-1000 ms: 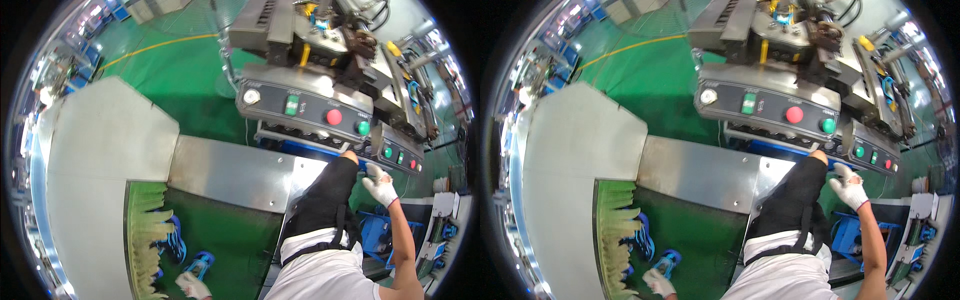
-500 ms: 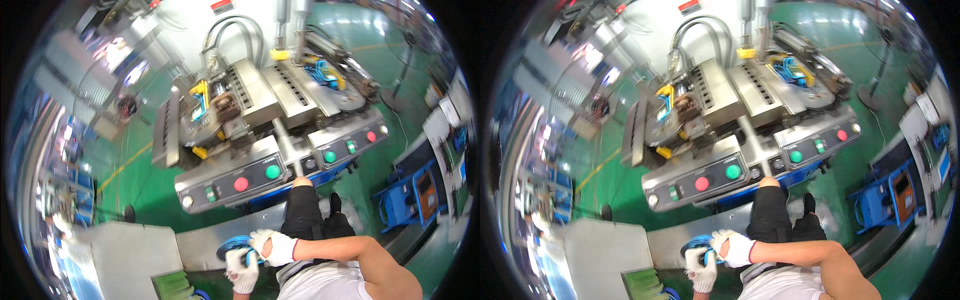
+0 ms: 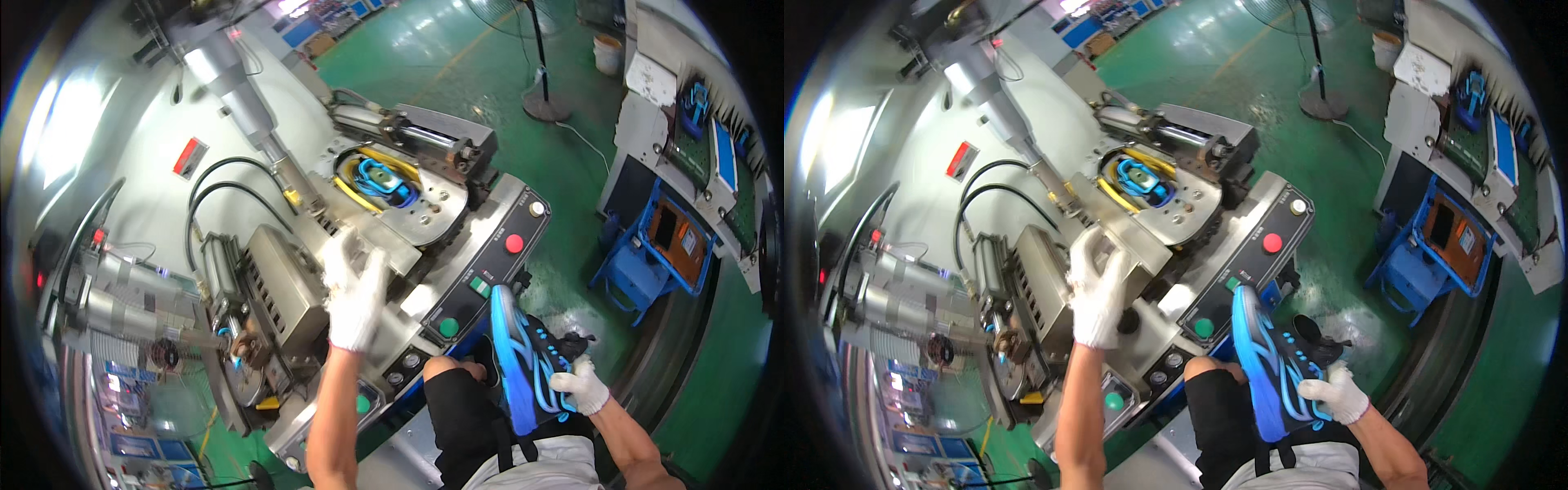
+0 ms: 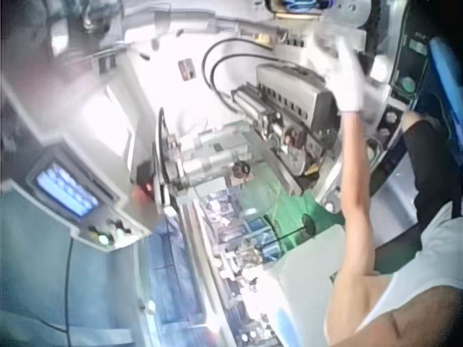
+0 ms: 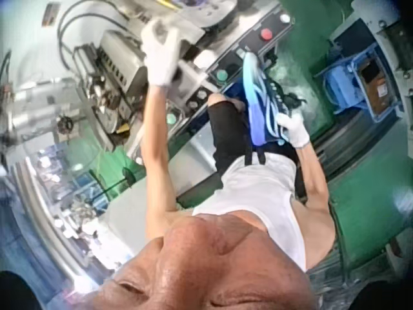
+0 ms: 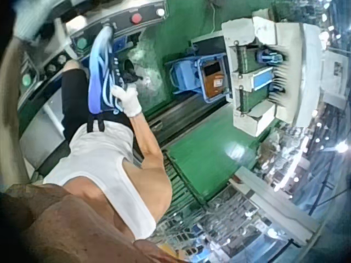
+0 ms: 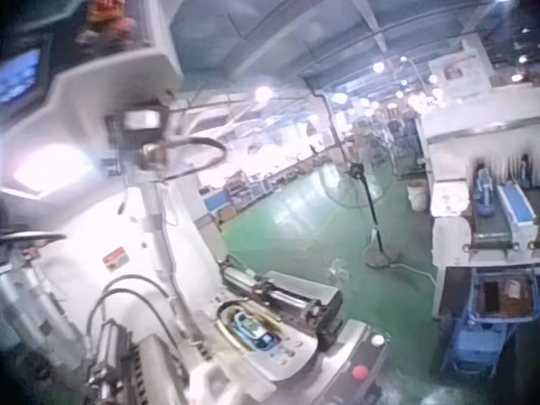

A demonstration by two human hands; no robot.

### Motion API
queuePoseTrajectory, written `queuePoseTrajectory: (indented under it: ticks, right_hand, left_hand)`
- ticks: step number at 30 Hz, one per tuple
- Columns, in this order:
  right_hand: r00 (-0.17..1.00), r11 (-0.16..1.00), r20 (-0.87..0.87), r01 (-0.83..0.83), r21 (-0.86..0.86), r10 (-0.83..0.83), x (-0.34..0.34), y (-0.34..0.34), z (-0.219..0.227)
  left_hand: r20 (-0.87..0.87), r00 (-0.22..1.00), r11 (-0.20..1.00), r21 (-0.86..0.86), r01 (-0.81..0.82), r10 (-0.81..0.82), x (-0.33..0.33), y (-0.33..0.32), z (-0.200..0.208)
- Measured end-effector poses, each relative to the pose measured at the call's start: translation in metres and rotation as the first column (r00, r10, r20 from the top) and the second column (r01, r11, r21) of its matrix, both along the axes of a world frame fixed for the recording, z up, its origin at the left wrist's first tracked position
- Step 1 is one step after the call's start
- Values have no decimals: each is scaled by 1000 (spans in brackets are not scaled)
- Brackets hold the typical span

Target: The person places shoes into the pressing machine molds, operates the machine buttons, removes the pressed shoes, and loads them onto the conveyor belt.

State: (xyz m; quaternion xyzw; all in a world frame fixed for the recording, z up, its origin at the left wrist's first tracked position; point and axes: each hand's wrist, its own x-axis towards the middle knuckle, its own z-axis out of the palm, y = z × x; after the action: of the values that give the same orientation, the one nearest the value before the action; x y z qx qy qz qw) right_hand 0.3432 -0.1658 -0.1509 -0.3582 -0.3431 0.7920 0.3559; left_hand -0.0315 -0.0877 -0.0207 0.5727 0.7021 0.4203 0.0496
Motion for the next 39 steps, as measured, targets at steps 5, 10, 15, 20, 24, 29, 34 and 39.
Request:
queuePoseTrajectory:
  ticks: [5,10,15,20,24,29,34,39]
  right_hand:
    - [986,980,85,152,-130,-141,30,34,-41]
    - [956,937,105,290,-194,-274,46,46,-99]
    - [985,915,167,98,-391,-35,61,45,-133]
    - [930,988,333,145,47,-152,52,42,-128]
    - [765,882,581,-37,470,-277,66,20,-143]
    - [879,865,226,312,394,-420,-9,68,-42]
    - [801,844,543,-94,528,-250,-69,148,35]
    - [612,615,650,-315,723,-450,-194,273,123]
  left_hand:
    - [114,949,937,-230,-262,294,-54,184,-31]
    - [-182,922,909,-186,-373,341,-99,296,-93]
    - [-193,851,871,55,-488,489,-151,323,-121]
    - [149,951,905,298,-304,270,-104,281,-73]
    - [261,955,842,474,-256,144,-45,198,-11]
    - [32,998,806,592,25,-54,6,24,-7]
    - [228,882,887,324,330,-412,38,-138,-64]
    - [426,893,965,-139,224,-146,60,-256,-124]
